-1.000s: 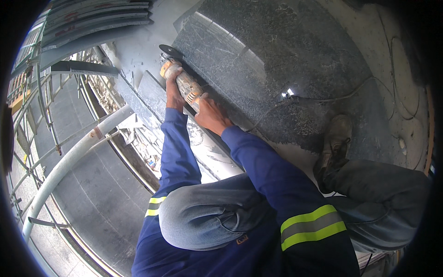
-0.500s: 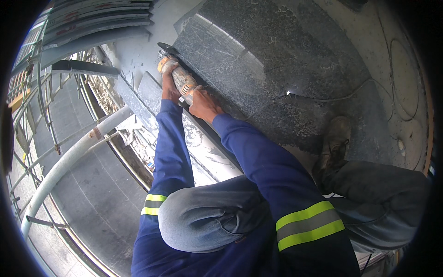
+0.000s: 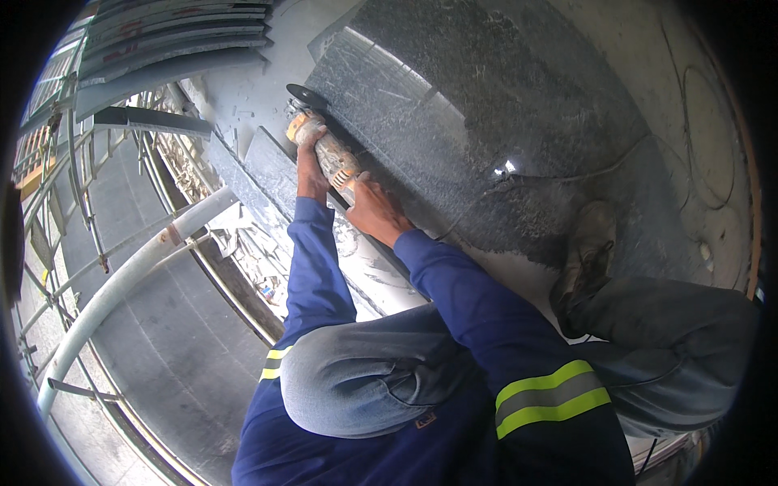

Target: The person uses an angle grinder to cut a large stone slab. They hold the tool with both hands and guide it along the surface of the stone, creating a cut line.

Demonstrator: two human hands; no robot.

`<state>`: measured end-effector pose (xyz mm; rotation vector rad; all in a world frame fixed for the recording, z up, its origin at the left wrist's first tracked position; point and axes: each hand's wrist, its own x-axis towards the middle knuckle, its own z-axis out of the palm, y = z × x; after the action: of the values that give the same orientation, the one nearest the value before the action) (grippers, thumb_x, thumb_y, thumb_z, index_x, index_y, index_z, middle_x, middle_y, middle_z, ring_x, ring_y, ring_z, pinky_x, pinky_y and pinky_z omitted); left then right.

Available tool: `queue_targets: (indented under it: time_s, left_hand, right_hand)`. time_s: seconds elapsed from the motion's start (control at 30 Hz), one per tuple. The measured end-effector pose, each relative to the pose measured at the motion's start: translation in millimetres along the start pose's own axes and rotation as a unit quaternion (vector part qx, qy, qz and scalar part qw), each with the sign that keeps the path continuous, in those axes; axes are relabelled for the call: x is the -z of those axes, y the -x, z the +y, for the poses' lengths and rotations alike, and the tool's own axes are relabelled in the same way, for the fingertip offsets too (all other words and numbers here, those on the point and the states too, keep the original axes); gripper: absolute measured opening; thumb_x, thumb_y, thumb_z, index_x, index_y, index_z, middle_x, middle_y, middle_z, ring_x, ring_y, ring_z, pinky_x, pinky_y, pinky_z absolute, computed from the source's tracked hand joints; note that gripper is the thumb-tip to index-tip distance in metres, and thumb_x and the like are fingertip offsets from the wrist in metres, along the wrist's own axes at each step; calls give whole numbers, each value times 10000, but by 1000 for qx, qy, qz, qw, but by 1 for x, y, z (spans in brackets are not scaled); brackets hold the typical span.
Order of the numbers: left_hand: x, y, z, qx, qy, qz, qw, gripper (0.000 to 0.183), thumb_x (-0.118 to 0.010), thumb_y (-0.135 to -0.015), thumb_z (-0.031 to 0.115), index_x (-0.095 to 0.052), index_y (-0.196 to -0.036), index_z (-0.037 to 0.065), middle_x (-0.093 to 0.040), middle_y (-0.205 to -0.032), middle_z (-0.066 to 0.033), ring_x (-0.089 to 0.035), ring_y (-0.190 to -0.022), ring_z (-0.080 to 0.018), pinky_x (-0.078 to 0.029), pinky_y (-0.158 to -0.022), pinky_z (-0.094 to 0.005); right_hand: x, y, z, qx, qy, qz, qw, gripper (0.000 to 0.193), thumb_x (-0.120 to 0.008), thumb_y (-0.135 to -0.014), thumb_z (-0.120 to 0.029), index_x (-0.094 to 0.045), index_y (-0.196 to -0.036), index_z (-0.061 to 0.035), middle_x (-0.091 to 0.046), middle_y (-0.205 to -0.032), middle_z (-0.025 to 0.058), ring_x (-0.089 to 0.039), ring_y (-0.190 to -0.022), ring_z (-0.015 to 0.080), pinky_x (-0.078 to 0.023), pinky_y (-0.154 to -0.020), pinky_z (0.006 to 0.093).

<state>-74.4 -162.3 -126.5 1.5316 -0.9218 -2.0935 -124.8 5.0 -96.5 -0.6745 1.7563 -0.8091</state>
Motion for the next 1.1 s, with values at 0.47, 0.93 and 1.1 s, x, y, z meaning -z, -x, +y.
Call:
queue_targets:
  time_s: [0.47, 0.93, 1.1]
  left_hand:
    - [6, -16, 3, 5, -3, 12, 1000, 305, -696, -828, 249, -549, -1016, 61, -602, -709, -101, -635, -559, -264, -573, -527, -413]
    - [2, -31, 5, -5, 22, 7, 1000, 305, -727, -796, 214, -566, -1000, 53, -604, -717, -69, -622, -526, -223, -570, -489, -390]
    - [12, -13, 1, -17, 27, 22, 999, 305, -728, -800, 192, -569, -1010, 39, -601, -728, -69, -624, -525, -218, -573, -480, -375]
  right_hand:
    - [-7, -25, 7, -1, 5, -11, 1000, 524, -651, -770, -121, -438, -1191, 107, -621, -1123, 381, -620, -1078, 507, -519, -926, 529]
    - [-3, -46, 2, -7, 54, -9, 998, 549, -696, -759, -190, -483, -1171, 103, -673, -1037, 304, -729, -796, 361, -596, -741, 416]
    - [-3, -14, -10, -11, 33, -25, 999, 530, -717, -761, -160, -470, -1157, 92, -660, -1072, 321, -697, -913, 418, -579, -802, 455]
